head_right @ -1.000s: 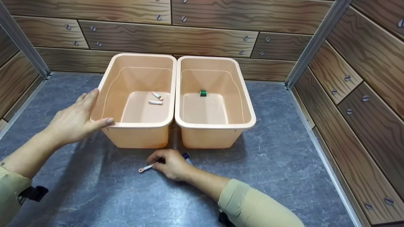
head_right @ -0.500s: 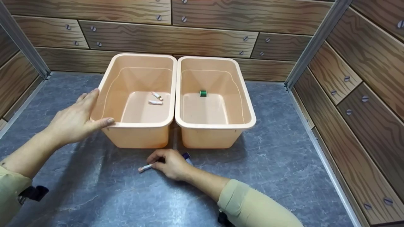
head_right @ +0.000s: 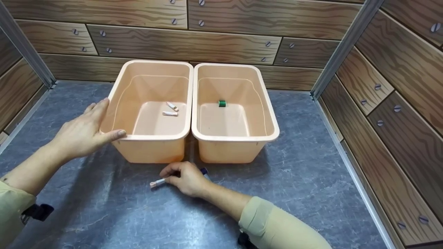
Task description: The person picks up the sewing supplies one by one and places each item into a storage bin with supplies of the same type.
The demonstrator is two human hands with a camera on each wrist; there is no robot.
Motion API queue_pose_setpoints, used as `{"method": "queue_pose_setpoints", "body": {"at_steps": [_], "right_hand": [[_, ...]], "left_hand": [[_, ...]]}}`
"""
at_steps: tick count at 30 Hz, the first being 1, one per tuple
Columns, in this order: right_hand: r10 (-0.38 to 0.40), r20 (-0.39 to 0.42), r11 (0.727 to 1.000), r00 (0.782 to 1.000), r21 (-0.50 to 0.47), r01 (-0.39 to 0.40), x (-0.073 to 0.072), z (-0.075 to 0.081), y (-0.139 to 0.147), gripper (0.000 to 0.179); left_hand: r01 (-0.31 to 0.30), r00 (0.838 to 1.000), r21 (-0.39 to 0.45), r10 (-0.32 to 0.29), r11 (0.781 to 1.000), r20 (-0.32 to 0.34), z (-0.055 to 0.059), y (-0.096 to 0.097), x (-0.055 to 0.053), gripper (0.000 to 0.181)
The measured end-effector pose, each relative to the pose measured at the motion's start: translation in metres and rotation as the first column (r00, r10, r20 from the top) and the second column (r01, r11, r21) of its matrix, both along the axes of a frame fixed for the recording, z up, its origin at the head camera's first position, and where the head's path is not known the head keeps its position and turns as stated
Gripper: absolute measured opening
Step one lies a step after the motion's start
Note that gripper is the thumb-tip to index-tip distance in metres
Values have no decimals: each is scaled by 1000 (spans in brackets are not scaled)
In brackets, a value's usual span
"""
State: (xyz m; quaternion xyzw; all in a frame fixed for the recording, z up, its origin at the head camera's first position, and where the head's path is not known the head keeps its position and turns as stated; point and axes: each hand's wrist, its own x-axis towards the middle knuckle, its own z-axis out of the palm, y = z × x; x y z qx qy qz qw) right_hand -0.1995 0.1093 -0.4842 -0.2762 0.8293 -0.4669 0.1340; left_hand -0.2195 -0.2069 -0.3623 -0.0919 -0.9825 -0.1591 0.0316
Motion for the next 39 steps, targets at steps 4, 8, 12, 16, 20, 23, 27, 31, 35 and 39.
{"method": "queue_pose_setpoints", "body": {"at_steps": [4,8,12,16,20,23,27,31,35,39], "right_hand": [[0,11,1000,1000,-16,0,4,11,-1,12],[15,13,1000,1000,-20,-14,7,20,-2,12],[29,17,999,999,-26,-29,9,24,-2,12],[36,16,998,999,-55,-35,11,28,-2,12],[40,15,996,999,-87,-38,12,33,-2,11],[39,25,995,999,-97,-36,13,37,-2,11],[41,40,993,998,-116,-36,14,39,-1,11],[48,44,989,998,-139,-42,14,40,1,10],[55,28,987,998,-152,-50,13,43,1,10],[60,23,985,998,-163,-55,14,46,2,11]], "left_hand": [[1,1000,0,-1,1000,1,1,1,-1,134],[-2,1000,-1,2,1000,2,1,1,-1,134],[-2,1000,-2,2,1000,4,1,1,-1,134],[1,1000,1,-1,1000,2,1,2,0,134],[3,1000,6,-3,1000,-5,2,2,1,133],[4,1000,6,-4,1000,-2,2,2,1,132],[4,1000,4,-4,1000,0,2,2,1,132],[2,1000,5,-2,1000,-5,1,2,1,132],[-1,1000,5,1,1000,-7,1,1,1,132],[-4,1000,0,4,1000,-4,0,1,0,133]]}}
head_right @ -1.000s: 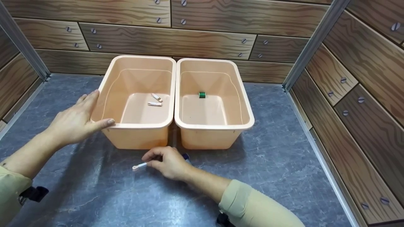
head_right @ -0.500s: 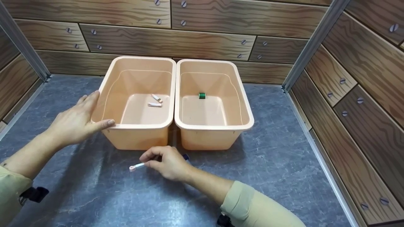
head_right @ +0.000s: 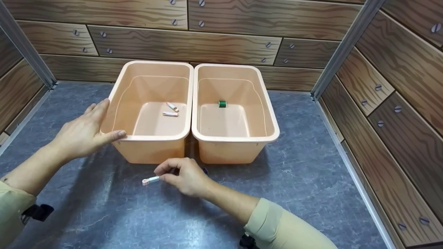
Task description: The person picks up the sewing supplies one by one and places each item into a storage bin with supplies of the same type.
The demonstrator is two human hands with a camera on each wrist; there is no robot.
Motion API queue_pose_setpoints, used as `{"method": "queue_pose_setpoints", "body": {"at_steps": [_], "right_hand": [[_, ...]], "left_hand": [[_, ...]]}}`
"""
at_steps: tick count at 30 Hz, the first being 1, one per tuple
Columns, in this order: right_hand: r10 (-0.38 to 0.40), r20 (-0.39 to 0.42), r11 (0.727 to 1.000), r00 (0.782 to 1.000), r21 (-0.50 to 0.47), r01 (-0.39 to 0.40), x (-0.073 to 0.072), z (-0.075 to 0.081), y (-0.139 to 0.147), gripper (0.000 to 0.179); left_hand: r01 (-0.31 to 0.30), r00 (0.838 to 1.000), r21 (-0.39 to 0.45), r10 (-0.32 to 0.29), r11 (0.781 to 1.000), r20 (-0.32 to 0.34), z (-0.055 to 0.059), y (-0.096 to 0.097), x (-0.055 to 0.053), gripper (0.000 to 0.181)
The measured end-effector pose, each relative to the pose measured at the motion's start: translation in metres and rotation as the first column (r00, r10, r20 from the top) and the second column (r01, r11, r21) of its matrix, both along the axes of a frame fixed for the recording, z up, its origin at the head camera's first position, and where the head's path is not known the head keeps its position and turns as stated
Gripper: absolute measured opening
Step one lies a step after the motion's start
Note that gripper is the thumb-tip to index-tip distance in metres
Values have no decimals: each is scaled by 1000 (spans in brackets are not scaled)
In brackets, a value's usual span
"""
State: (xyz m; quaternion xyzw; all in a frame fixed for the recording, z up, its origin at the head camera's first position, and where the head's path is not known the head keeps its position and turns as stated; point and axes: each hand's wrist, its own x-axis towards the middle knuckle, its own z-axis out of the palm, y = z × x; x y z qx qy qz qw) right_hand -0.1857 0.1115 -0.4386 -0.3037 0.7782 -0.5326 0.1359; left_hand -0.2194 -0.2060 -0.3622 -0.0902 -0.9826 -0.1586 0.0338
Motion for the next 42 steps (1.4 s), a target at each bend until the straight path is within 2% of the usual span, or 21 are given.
{"method": "queue_pose_setpoints", "body": {"at_steps": [9,27,42], "right_hand": [[12,30,999,999,-47,-11,3,13,0,12],[37,-24,998,999,-50,-38,12,38,1,13],[43,-83,994,996,-98,-51,16,62,5,12]], "left_hand": [[0,1000,-6,0,1000,5,2,-2,0,133],[2,1000,-1,-2,1000,2,1,0,-1,132],[-1,1000,0,1,1000,11,0,0,0,132]]}}
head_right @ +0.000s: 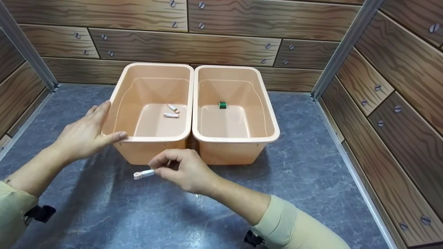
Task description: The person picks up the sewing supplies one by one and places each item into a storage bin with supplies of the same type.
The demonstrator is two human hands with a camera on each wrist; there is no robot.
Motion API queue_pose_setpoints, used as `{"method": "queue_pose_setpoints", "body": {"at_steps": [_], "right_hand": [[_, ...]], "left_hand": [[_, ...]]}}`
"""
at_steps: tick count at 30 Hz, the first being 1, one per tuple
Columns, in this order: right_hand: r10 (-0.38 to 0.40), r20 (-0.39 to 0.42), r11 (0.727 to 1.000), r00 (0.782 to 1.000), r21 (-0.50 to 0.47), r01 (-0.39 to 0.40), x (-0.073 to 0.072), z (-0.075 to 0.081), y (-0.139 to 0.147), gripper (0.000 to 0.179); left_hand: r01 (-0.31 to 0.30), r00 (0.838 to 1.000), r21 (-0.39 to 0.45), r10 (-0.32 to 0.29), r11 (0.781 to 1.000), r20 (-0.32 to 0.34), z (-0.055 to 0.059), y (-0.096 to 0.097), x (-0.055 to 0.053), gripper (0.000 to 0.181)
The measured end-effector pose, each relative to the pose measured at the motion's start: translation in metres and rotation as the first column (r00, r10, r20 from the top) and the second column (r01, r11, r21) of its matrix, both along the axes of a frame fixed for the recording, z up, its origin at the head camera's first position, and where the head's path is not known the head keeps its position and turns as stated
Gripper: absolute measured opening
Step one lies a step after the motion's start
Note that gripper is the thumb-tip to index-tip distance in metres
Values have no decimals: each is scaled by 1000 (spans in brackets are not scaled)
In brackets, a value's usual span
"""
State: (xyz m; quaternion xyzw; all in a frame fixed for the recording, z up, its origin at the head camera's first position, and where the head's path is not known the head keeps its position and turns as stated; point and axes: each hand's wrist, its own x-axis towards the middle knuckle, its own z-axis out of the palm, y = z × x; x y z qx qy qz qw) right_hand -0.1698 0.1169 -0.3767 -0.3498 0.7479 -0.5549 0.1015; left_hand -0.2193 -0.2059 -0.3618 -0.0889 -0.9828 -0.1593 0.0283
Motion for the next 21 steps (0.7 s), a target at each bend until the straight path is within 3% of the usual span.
{"method": "queue_pose_setpoints", "body": {"at_steps": [21], "right_hand": [[-21,-63,998,998,-56,17,-8,38,4,14]], "left_hand": [[3,1000,-11,-3,1000,-3,0,-1,0,132]]}}
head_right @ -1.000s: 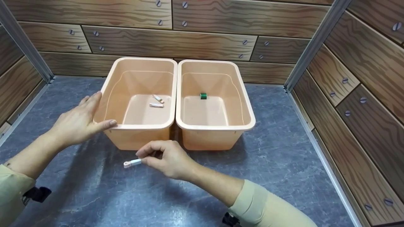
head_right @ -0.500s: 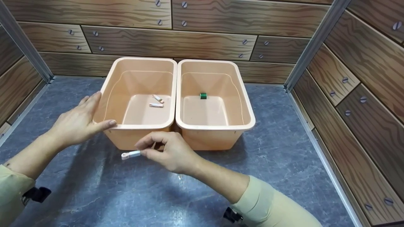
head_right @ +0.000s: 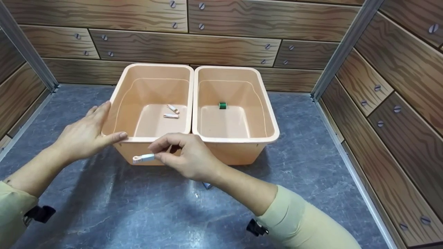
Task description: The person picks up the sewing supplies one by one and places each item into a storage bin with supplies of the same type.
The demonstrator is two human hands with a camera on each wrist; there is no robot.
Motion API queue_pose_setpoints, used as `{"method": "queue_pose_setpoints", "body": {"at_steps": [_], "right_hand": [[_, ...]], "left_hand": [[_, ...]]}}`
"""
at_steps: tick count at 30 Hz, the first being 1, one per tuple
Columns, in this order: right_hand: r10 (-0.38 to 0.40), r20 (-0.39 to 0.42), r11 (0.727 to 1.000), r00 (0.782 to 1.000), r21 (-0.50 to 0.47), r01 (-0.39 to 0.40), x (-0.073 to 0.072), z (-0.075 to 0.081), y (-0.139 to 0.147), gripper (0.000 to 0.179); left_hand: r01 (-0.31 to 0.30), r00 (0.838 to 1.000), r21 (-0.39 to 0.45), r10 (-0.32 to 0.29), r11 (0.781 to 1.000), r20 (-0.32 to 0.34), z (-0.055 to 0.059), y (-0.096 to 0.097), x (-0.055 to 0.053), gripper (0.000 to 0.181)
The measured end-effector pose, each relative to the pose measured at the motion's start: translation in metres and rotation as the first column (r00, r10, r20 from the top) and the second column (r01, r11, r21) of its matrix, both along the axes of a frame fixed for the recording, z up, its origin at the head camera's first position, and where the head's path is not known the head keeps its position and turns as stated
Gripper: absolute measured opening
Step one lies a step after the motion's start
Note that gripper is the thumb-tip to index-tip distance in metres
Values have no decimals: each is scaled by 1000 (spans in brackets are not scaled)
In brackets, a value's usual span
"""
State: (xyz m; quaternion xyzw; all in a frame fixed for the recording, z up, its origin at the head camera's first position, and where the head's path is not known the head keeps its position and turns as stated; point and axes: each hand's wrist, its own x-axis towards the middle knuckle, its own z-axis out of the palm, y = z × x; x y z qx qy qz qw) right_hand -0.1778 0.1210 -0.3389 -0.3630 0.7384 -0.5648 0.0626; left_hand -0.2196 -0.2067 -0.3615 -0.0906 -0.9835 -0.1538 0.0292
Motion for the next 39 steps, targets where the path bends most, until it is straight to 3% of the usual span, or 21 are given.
{"method": "queue_pose_setpoints", "body": {"at_steps": [9,17,39], "right_hand": [[-4,-7,1000,1000,-8,4,-9,17,-7,12],[-28,-103,999,994,-41,24,-26,31,-10,12],[-83,-43,995,996,-67,80,-50,60,-21,14]], "left_hand": [[2,1000,-2,-2,1000,6,-1,-1,2,133],[1,1000,-4,-1,1000,1,-1,-1,1,132],[0,1000,-6,0,1000,15,1,1,0,134]]}}
